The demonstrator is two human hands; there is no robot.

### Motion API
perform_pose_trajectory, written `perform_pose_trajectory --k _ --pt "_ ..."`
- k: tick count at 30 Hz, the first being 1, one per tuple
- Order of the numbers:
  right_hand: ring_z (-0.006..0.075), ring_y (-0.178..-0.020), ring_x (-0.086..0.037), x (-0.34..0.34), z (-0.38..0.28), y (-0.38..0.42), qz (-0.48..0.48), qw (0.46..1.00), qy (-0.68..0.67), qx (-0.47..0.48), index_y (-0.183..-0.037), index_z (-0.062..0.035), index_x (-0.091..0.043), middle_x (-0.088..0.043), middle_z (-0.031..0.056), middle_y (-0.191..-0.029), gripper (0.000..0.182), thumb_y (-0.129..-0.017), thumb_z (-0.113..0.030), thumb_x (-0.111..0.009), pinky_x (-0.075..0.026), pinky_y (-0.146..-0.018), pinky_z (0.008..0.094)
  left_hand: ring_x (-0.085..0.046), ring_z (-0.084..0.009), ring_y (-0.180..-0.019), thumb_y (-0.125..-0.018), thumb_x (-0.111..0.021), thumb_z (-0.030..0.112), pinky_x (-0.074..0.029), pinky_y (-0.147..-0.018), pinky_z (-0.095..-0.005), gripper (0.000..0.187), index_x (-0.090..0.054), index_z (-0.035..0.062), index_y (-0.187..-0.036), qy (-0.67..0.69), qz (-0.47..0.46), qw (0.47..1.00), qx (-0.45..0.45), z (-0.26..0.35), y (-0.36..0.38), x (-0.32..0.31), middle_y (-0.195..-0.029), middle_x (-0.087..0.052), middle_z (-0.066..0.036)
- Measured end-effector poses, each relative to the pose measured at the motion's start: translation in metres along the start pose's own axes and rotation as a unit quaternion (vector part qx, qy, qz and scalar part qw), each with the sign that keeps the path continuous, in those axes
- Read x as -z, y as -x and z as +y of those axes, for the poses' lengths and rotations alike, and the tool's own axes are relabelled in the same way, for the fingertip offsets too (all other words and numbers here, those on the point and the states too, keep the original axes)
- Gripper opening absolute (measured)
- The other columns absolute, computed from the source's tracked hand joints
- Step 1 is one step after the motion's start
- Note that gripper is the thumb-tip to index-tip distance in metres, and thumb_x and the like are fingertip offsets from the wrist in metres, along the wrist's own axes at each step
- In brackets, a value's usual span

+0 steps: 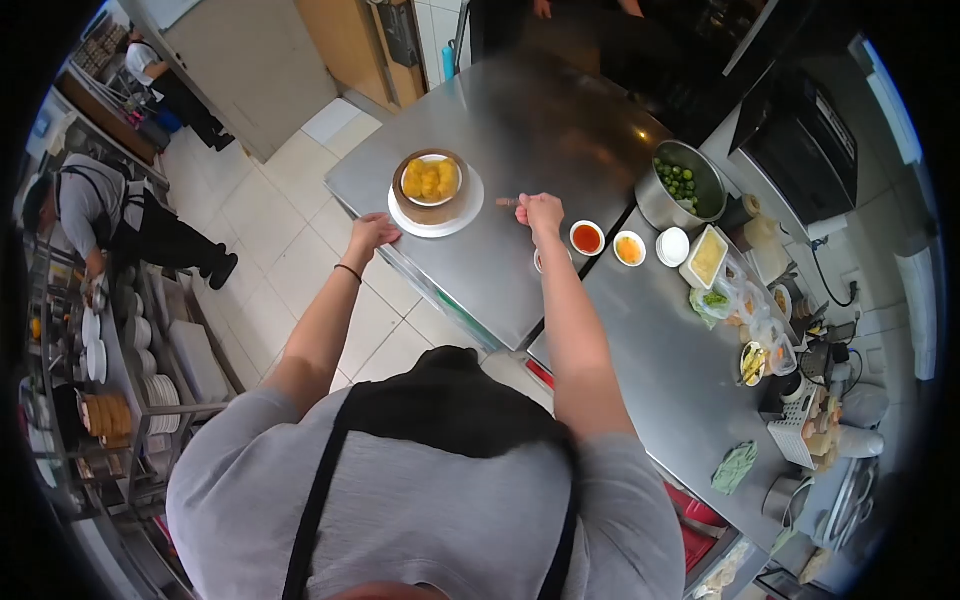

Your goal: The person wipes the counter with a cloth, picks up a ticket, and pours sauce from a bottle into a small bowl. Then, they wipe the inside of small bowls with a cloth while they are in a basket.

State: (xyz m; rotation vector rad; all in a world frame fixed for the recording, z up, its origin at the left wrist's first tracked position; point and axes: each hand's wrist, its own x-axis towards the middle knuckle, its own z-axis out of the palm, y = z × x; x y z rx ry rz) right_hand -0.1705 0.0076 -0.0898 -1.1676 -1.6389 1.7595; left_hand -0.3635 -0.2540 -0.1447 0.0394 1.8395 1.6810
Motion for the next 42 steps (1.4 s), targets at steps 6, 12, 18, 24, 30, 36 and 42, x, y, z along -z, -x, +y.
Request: perform_pose_trajectory --k 6,12,18,24,30,36,42 --pt "0.015 -0.049 -0.055 -0.054 0.031 -0.042 0.047 0.984 -0.051 -0.163 -0.077 0.0017 -0.057 -0.057 0.0093 -0.064 0.016 -0.078 -0.012 -0.064 -0.051 -0.049 0.0258 -0.061 -0.0189 -0.071 -0.078 -0.052 -0.003 -0.055 -0.061 -0.0279 0.028 -0.047 -0.0066 -0.106 0.076 -0.05 0.996 -0.004 -0.004 -0.006 -0.009 -0.086 -0.058 -0.011" --pt "0.0167 -0.054 -0.059 -0.035 0.008 -0.02 -0.006 0.994 0.086 -0.074 -0.084 0.0039 -0.058 -0.061 0.0113 -0.072 0.017 -0.081 -0.013 -0.058 -0.051 -0.049 0.0262 -0.061 -0.0198 -0.072 -0.076 -0.052 -0.006 -0.056 -0.064 -0.0283 0.03 -0.048 -0.0065 -0.106 0.072 -0.062 0.995 0.011 0.005 -0.01 -0.018 -0.088 -0.057 -0.012" --pt "0.0157 -0.058 -0.062 0.016 0.009 -0.019 0.08 0.997 -0.011 -0.002 -0.089 0.0047 -0.06 -0.063 0.0134 -0.072 0.016 -0.077 -0.003 -0.053 -0.051 -0.05 0.0242 -0.062 -0.0229 -0.075 -0.077 -0.052 -0.006 -0.056 -0.065 -0.0281 0.037 -0.04 -0.0095 -0.112 0.073 -0.065 0.995 0.002 0.022 -0.027 -0.069 -0.095 -0.056 -0.017" --pt "0.0214 -0.065 -0.064 0.027 0.017 -0.035 0.085 0.995 0.057 -0.004 -0.083 0.0032 -0.063 -0.063 0.0164 -0.072 0.014 -0.075 -0.002 -0.053 -0.052 -0.057 0.028 -0.061 -0.0229 -0.077 -0.077 -0.053 -0.004 -0.055 -0.067 -0.029 0.036 -0.04 -0.0086 -0.111 0.078 -0.079 0.994 0.008 0.025 -0.043 -0.089 -0.094 -0.056 -0.015" --pt "0.034 -0.09 -0.058 0.028 0.006 -0.033 0.145 0.862 0.477 0.092 -0.088 -0.0035 -0.061 -0.059 0.0179 -0.093 0.017 -0.077 -0.016 -0.059 -0.048 -0.077 0.0403 -0.061 -0.0208 -0.076 -0.079 -0.054 -0.001 -0.054 -0.07 -0.0293 0.029 -0.045 -0.0061 -0.106 0.103 -0.097 0.99 0.01 0.017 -0.039 -0.08 -0.092 -0.058 -0.013" --pt "0.0343 -0.094 -0.056 0.018 0.014 -0.066 0.13 0.842 0.506 0.132 -0.096 -0.004 -0.06 -0.055 0.0183 -0.102 0.02 -0.079 -0.004 -0.051 -0.047 -0.08 0.0405 -0.061 -0.02 -0.075 -0.08 -0.051 -0.003 -0.055 -0.067 -0.0288 0.029 -0.043 -0.0056 -0.107 0.075 -0.076 0.994 0.023 0.014 -0.048 -0.098 -0.092 -0.057 -0.012" --pt "0.0302 -0.092 -0.057 0.033 0.018 -0.069 0.14 0.902 0.36 0.192 -0.105 -0.0071 -0.059 -0.058 0.015 -0.104 0.034 -0.074 0.002 -0.049 -0.046 -0.081 0.0369 -0.061 -0.0216 -0.072 -0.079 -0.05 -0.004 -0.055 -0.064 -0.0299 0.029 -0.042 -0.0065 -0.107 0.121 -0.077 0.99 0.014 0.02 -0.057 -0.121 -0.091 -0.057 -0.014"
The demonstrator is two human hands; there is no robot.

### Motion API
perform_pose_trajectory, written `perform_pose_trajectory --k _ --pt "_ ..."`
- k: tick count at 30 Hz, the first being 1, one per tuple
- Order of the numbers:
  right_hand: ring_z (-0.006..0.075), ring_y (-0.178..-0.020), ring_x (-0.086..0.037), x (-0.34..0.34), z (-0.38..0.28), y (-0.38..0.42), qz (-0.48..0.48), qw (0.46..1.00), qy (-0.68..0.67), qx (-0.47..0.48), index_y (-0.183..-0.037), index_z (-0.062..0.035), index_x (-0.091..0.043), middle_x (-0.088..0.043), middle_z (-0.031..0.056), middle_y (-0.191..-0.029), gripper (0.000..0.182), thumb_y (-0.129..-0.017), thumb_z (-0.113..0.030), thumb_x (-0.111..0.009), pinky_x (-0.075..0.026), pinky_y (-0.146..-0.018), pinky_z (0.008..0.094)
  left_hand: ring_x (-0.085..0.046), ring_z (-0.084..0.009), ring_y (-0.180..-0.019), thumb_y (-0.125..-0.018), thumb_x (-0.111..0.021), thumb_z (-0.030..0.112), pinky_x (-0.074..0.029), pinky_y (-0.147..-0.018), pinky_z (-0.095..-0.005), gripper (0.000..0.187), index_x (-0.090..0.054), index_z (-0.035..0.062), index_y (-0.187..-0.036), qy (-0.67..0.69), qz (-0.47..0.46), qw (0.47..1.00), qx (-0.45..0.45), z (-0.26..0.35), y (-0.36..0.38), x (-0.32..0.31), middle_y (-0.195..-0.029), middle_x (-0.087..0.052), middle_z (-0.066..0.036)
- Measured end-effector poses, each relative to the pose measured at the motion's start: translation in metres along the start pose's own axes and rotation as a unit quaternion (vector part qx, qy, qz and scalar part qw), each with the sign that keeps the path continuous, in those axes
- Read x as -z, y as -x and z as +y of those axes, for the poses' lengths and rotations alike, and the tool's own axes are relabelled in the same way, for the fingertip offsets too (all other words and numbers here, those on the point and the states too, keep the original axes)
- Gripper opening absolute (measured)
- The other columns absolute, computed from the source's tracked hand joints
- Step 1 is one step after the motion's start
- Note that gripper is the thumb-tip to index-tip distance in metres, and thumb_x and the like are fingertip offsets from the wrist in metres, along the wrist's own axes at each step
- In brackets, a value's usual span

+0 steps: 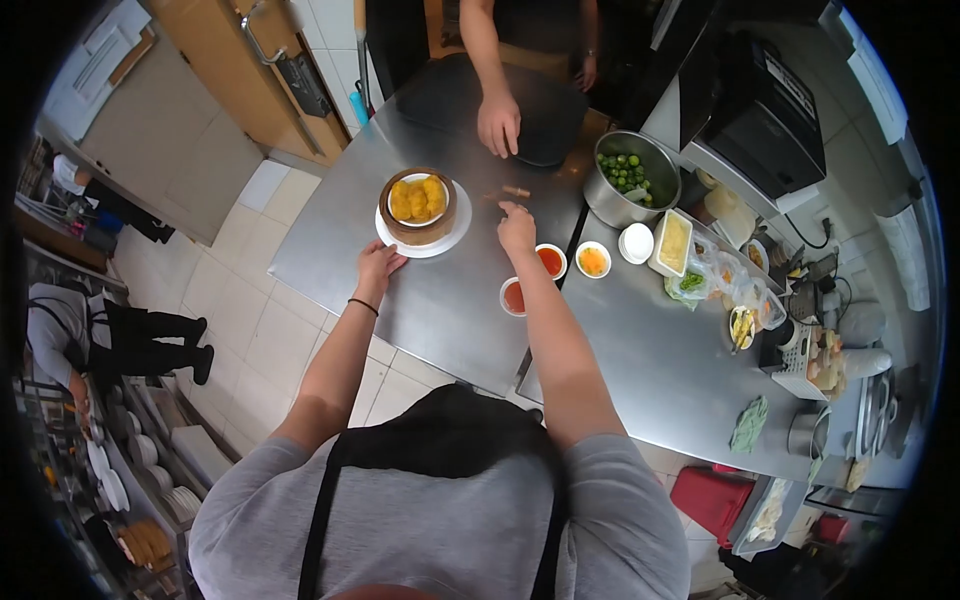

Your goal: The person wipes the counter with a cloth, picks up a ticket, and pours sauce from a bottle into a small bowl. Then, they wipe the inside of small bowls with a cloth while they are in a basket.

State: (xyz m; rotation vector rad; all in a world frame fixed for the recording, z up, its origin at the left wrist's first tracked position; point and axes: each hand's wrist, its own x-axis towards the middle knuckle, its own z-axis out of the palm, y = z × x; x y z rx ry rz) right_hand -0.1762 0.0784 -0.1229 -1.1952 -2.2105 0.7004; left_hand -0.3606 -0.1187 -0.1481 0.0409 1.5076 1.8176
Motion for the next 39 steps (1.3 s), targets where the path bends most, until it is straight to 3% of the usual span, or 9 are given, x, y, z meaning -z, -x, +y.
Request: perform_pose_trajectory --k 9,15,20,24,26,32,34,36,39 --pt "0.0203 -0.082 -0.063 0.1 0.033 0.106 -0.036 0.98 -0.192 -0.027 -0.1 -0.0026 -0.06 -0.064 0.0126 -0.091 0.022 -0.078 -0.005 -0.057 -0.048 -0.074 0.0277 -0.06 -0.0195 -0.068 -0.08 -0.052 -0.001 -0.055 -0.063 -0.0286 0.025 -0.044 -0.0034 -0.104 0.011 0.051 0.999 -0.015 -0.008 -0.052 -0.027 -0.086 -0.057 -0.011" --pt "0.017 -0.081 -0.061 0.161 0.103 0.196 0.077 0.969 -0.212 -0.098 -0.099 -0.0004 -0.06 -0.063 0.0112 -0.092 0.02 -0.079 -0.003 -0.057 -0.047 -0.073 0.0255 -0.056 -0.0163 -0.064 -0.079 -0.058 0.01 -0.049 -0.059 -0.0243 0.022 -0.049 0.0004 -0.098 0.017 0.105 0.993 -0.046 -0.039 0.002 -0.055 -0.077 -0.056 -0.007" --pt "0.0224 -0.074 -0.061 0.204 0.16 0.273 0.117 0.979 -0.103 -0.13 -0.097 -0.0007 -0.06 -0.062 0.0143 -0.087 0.02 -0.078 -0.005 -0.059 -0.047 -0.066 0.0294 -0.059 -0.0169 -0.065 -0.075 -0.063 0.012 -0.046 -0.061 -0.0277 0.012 -0.06 0.0014 -0.079 -0.329 -0.034 0.895 -0.299 -0.059 0.04 -0.147 -0.073 -0.062 -0.008" --pt "0.026 -0.071 -0.059 0.264 0.191 0.329 0.144 0.979 -0.028 -0.14 -0.096 -0.0018 -0.061 -0.061 0.0158 -0.085 0.021 -0.075 -0.006 -0.06 -0.047 -0.064 0.0322 -0.061 -0.0159 -0.07 -0.072 -0.06 0.001 -0.049 -0.064 -0.0272 0.012 -0.061 0.0006 -0.084 -0.31 -0.108 0.854 -0.404 -0.053 0.081 -0.234 -0.074 -0.063 -0.009" --pt "0.0263 -0.07 -0.059 0.297 0.212 0.353 0.173 0.974 -0.028 -0.147 -0.096 -0.0024 -0.061 -0.06 0.0157 -0.084 0.021 -0.075 -0.006 -0.06 -0.047 -0.063 0.0323 -0.062 -0.0139 -0.067 -0.071 -0.058 -0.004 -0.05 -0.057 -0.0254 0.013 -0.062 0.0 -0.083 -0.213 -0.163 0.905 -0.331 -0.051 0.117 -0.276 -0.071 -0.063 -0.008" --pt "0.0221 -0.075 -0.061 0.385 0.307 0.417 0.273 0.942 -0.032 -0.191 -0.098 -0.0012 -0.06 -0.061 0.0141 -0.087 0.022 -0.076 -0.004 -0.059 -0.049 -0.064 0.0302 -0.059 -0.01 -0.057 -0.075 -0.06 0.0 -0.049 -0.052 -0.0216 0.004 -0.061 -0.0024 -0.079 -0.264 -0.286 0.87 -0.302 -0.025 0.279 -0.39 -0.064 -0.061 -0.006" --pt "0.0252 -0.075 -0.061 0.409 0.336 0.426 0.284 0.937 0.069 -0.192 -0.095 -0.0012 -0.061 -0.061 0.0145 -0.088 0.019 -0.076 -0.003 -0.058 -0.049 -0.066 0.031 -0.062 -0.0149 -0.072 -0.073 -0.061 -0.001 -0.05 -0.062 -0.0233 0.008 -0.062 -0.001 -0.081 -0.231 -0.361 0.825 -0.369 -0.028 0.294 -0.42 -0.08 -0.064 -0.012" --pt "0.0303 -0.085 -0.058 0.435 0.356 0.425 0.272 0.937 0.118 -0.186 -0.098 -0.0024 -0.06 -0.059 0.0153 -0.097 0.022 -0.076 -0.003 -0.058 -0.047 -0.075 0.0334 -0.055 -0.0223 -0.103 -0.07 -0.062 0.0 -0.045 -0.083 -0.0288 0.015 -0.063 0.0024 -0.084 -0.226 -0.376 0.695 -0.569 -0.018 0.312 -0.455 -0.109 -0.057 -0.017" --pt "0.0337 -0.109 -0.046 0.452 0.383 0.421 0.292 0.908 0.247 -0.171 -0.109 -0.0063 -0.056 -0.051 0.0164 -0.116 0.034 -0.076 -0.011 -0.059 -0.036 -0.09 0.0435 -0.034 -0.0257 -0.124 -0.068 -0.064 0.004 -0.03 -0.098 -0.0331 0.02 -0.065 0.0072 -0.088 -0.18 -0.35 0.663 -0.636 0.027 0.365 -0.5 -0.129 -0.042 -0.015"
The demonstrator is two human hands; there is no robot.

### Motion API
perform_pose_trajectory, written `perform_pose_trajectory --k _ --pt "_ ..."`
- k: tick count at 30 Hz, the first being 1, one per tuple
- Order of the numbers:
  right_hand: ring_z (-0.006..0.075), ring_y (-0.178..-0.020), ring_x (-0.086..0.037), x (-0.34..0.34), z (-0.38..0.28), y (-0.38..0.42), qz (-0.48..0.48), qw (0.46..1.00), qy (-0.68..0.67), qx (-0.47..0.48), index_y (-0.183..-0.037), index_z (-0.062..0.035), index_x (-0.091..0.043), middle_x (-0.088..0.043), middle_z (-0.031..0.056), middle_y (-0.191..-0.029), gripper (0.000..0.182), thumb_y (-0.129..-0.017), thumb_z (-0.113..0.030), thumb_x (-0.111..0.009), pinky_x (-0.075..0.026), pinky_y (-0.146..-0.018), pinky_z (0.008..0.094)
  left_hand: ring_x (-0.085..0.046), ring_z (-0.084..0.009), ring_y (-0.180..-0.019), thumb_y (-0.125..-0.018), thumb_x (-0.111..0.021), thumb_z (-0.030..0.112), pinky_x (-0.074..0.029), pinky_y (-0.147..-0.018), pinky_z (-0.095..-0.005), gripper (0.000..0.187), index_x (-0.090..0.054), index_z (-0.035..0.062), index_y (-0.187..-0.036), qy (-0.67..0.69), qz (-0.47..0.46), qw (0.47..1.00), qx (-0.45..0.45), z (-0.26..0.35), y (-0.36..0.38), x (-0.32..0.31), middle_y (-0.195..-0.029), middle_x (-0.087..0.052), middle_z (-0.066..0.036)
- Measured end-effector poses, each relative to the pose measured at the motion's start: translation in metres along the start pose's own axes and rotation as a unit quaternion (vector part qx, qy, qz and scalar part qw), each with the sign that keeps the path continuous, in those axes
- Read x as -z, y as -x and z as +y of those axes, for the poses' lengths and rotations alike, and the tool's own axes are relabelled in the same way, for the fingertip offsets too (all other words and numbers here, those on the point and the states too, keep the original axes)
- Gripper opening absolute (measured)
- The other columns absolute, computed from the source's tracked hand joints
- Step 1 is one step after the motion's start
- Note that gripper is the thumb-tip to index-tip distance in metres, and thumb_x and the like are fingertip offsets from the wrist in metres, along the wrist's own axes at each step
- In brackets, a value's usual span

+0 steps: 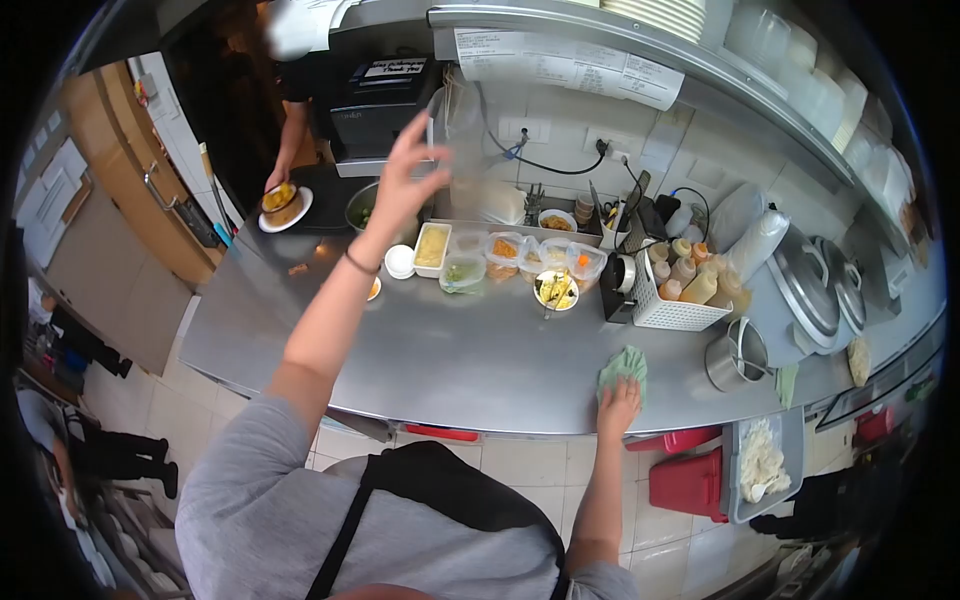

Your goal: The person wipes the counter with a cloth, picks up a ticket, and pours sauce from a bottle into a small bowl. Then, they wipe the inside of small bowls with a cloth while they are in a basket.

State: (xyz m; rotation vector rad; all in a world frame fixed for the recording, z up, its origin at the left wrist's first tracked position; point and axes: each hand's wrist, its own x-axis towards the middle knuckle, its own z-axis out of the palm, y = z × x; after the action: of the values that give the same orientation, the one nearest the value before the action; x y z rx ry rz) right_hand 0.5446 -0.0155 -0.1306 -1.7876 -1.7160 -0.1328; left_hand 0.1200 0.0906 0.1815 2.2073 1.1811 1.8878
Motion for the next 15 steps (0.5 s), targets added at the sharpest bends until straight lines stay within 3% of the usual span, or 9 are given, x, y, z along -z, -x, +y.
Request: perform_pose_trajectory --k 2,4,6,7,9,11,12,13,15 --pt "0.033 -0.121 -0.034 -0.012 0.009 -0.006 0.02 0.995 0.098 -0.011 -0.118 -0.0101 -0.049 -0.041 0.0154 -0.128 0.04 -0.08 -0.022 -0.056 -0.026 -0.097 0.049 -0.037 -0.0237 -0.121 -0.069 -0.066 0.007 -0.03 -0.098 -0.0324 0.019 -0.065 0.0076 -0.089 0.007 0.058 0.998 -0.039 0.014 -0.045 -0.006 -0.127 -0.043 -0.015" --pt "0.0327 -0.122 -0.032 -0.026 0.016 -0.002 -0.006 0.994 0.102 -0.028 -0.12 -0.0108 -0.048 -0.039 0.0151 -0.13 0.042 -0.081 -0.027 -0.053 -0.024 -0.098 0.0506 -0.042 -0.0218 -0.117 -0.07 -0.066 0.007 -0.033 -0.096 -0.0313 0.019 -0.065 0.0074 -0.089 0.007 0.075 0.996 -0.041 0.019 -0.08 -0.012 -0.125 -0.044 -0.016" --pt "0.0318 -0.123 -0.032 -0.033 0.021 0.002 -0.019 0.993 0.099 -0.054 -0.12 -0.0115 -0.048 -0.039 0.0143 -0.13 0.043 -0.083 -0.033 -0.05 -0.021 -0.1 0.0508 -0.053 -0.0162 -0.097 -0.072 -0.066 0.007 -0.041 -0.085 -0.0276 0.017 -0.065 0.0059 -0.089 0.214 0.09 0.972 0.031 0.022 -0.104 -0.019 -0.11 -0.055 -0.012" --pt "0.0318 -0.123 -0.032 -0.034 0.024 0.004 -0.019 0.994 0.094 -0.051 -0.12 -0.0115 -0.048 -0.039 0.0143 -0.13 0.043 -0.083 -0.033 -0.05 -0.021 -0.1 0.0508 -0.053 -0.0162 -0.097 -0.072 -0.066 0.007 -0.041 -0.085 -0.0276 0.017 -0.065 0.0059 -0.089 0.208 0.092 0.973 0.029 0.018 -0.106 -0.021 -0.11 -0.055 -0.012" --pt "0.0316 -0.121 -0.035 -0.034 0.029 0.004 -0.003 0.997 0.062 -0.042 -0.119 -0.0116 -0.049 -0.041 0.0138 -0.129 0.042 -0.083 -0.031 -0.052 -0.024 -0.098 0.05 -0.056 -0.0109 -0.077 -0.073 -0.066 0.006 -0.045 -0.073 -0.0242 0.015 -0.065 0.0041 -0.088 0.217 0.027 0.968 0.123 0.003 -0.101 -0.023 -0.092 -0.063 -0.006" --pt "0.0318 -0.121 -0.034 -0.033 0.03 0.006 0.003 0.998 0.051 -0.034 -0.118 -0.0107 -0.05 -0.042 0.0139 -0.127 0.041 -0.083 -0.031 -0.053 -0.024 -0.099 0.0485 -0.057 -0.0104 -0.073 -0.074 -0.064 0.008 -0.044 -0.068 -0.0215 0.014 -0.064 0.0032 -0.087 0.054 -0.004 0.996 0.076 0.01 -0.077 -0.022 -0.075 -0.063 -0.002" --pt "0.0319 -0.121 -0.034 -0.033 0.031 0.006 0.003 0.998 0.047 -0.033 -0.117 -0.0103 -0.05 -0.043 0.014 -0.127 0.04 -0.083 -0.031 -0.053 -0.024 -0.099 0.0484 -0.059 -0.013 -0.077 -0.075 -0.059 0.004 -0.045 -0.068 -0.0233 0.013 -0.063 0.0038 -0.088 -0.022 -0.012 1.0 0.013 0.01 -0.062 -0.016 -0.079 -0.063 -0.006" --pt "0.032 -0.121 -0.035 -0.033 0.031 0.005 0.004 0.998 0.044 -0.034 -0.116 -0.0098 -0.051 -0.043 0.0141 -0.126 0.04 -0.083 -0.031 -0.053 -0.024 -0.099 0.0482 -0.059 -0.013 -0.077 -0.075 -0.059 0.004 -0.045 -0.068 -0.0233 0.013 -0.063 0.0038 -0.088 -0.023 -0.009 1.0 0.01 0.018 -0.054 -0.006 -0.079 -0.063 -0.006" --pt "0.0312 -0.121 -0.034 -0.031 0.029 0.006 0.005 0.998 0.046 -0.035 -0.116 -0.0094 -0.051 -0.043 0.0136 -0.127 0.04 -0.083 -0.031 -0.052 -0.023 -0.099 0.0476 -0.06 -0.0203 -0.08 -0.077 -0.054 0.0 -0.046 -0.068 -0.026 0.016 -0.063 0.0056 -0.088 -0.182 -0.007 0.937 -0.297 0.042 -0.053 0.022 -0.082 -0.063 -0.009"
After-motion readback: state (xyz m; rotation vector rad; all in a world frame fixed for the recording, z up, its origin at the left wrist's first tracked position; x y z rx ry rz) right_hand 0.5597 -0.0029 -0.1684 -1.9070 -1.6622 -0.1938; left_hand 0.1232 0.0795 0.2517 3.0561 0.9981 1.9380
